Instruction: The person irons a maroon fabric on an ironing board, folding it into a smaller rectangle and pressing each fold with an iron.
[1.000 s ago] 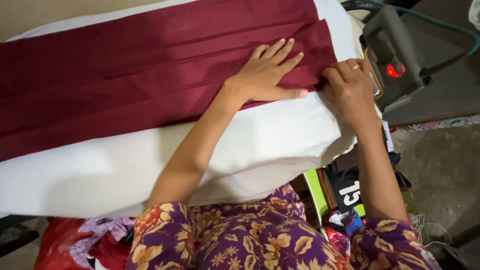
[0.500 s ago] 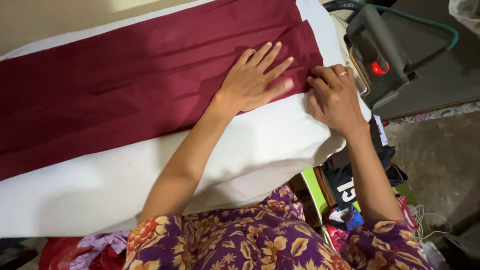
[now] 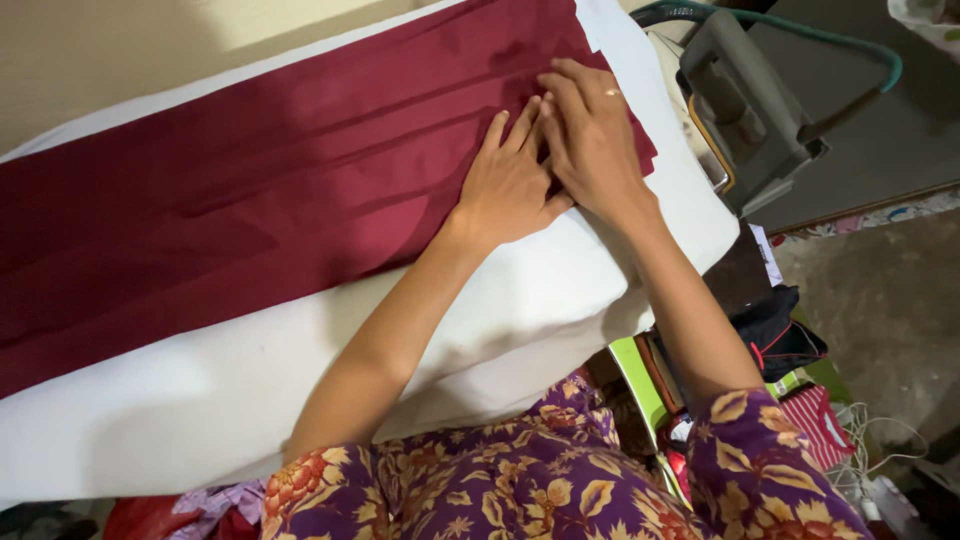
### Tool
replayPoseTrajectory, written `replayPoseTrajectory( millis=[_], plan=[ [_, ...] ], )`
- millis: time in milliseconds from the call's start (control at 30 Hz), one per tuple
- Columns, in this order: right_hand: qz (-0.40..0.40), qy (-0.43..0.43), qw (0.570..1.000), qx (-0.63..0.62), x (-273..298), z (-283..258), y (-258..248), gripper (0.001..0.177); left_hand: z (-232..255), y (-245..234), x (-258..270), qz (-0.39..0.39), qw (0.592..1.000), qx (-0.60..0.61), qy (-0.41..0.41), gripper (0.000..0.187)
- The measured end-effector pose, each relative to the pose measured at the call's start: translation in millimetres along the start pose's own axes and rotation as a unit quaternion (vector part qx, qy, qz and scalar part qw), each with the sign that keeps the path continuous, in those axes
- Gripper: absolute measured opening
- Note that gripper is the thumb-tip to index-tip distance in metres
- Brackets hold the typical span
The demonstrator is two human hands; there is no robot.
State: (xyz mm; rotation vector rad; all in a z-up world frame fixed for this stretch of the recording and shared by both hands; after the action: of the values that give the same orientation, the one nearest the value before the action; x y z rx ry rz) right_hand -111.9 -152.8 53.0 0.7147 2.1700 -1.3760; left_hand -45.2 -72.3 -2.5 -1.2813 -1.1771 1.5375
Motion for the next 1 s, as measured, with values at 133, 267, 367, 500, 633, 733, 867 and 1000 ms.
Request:
replayPoseTrajectory(
  millis=[133, 267, 367, 500, 633, 733, 867, 1000],
  plan=[
    [0.010, 0.002, 0.997, 0.079, -7.8, 16.3, 13.4, 0.031, 0.9, 1.4, 1.7, 0.011, 1.000, 0.024, -0.009, 0.070],
    [-0.008, 0.034, 0.992, 0.120, -5.0, 38.7, 10.2, 0.037, -0.4, -4.1, 4.7, 0.089, 0.993, 0.079, -0.010, 0.067],
    [-0.006, 0.050, 0.989, 0.136, -7.9, 56.0, 10.5, 0.018, -0.5, -5.1, 4.5, 0.074, 0.993, 0.088, -0.015, 0.062],
    [-0.007, 0.083, 0.990, 0.115, -4.4, 69.1, 12.7, 0.007, -0.1, -8.8, 5.3, 0.065, 0.994, 0.092, -0.015, 0.062],
    [-0.009, 0.095, 0.988, 0.125, 1.9, 81.0, 17.7, 0.010, 0.6, -7.6, 3.6, 0.049, 0.996, 0.074, -0.008, 0.061],
    [0.000, 0.090, 0.982, 0.166, 2.9, 87.6, 19.7, 0.011, 0.1, -6.4, 2.9, 0.042, 0.997, 0.067, -0.004, 0.063],
    [0.002, 0.114, 0.973, 0.201, 1.1, 87.0, 17.1, 0.017, 0.5, -7.0, 2.1, 0.035, 0.998, 0.052, 0.000, 0.066],
    [0.049, 0.069, 0.966, 0.243, 1.7, 74.6, 8.4, 0.028, 0.6, -4.3, 2.6, 0.030, 0.998, 0.054, 0.001, 0.067]
  ],
)
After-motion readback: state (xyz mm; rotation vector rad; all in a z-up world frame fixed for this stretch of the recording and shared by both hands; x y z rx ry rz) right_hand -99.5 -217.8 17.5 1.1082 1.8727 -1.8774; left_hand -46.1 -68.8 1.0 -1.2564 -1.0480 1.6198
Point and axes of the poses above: each hand's wrist, its own x-axis away from the middle knuckle, its own y-axis out of the palm, z = x × y, the point moved 5 cm from there along -x, towards the middle knuckle, and after that the axes turned 6 degrees about -x, right-handed, at the moved point
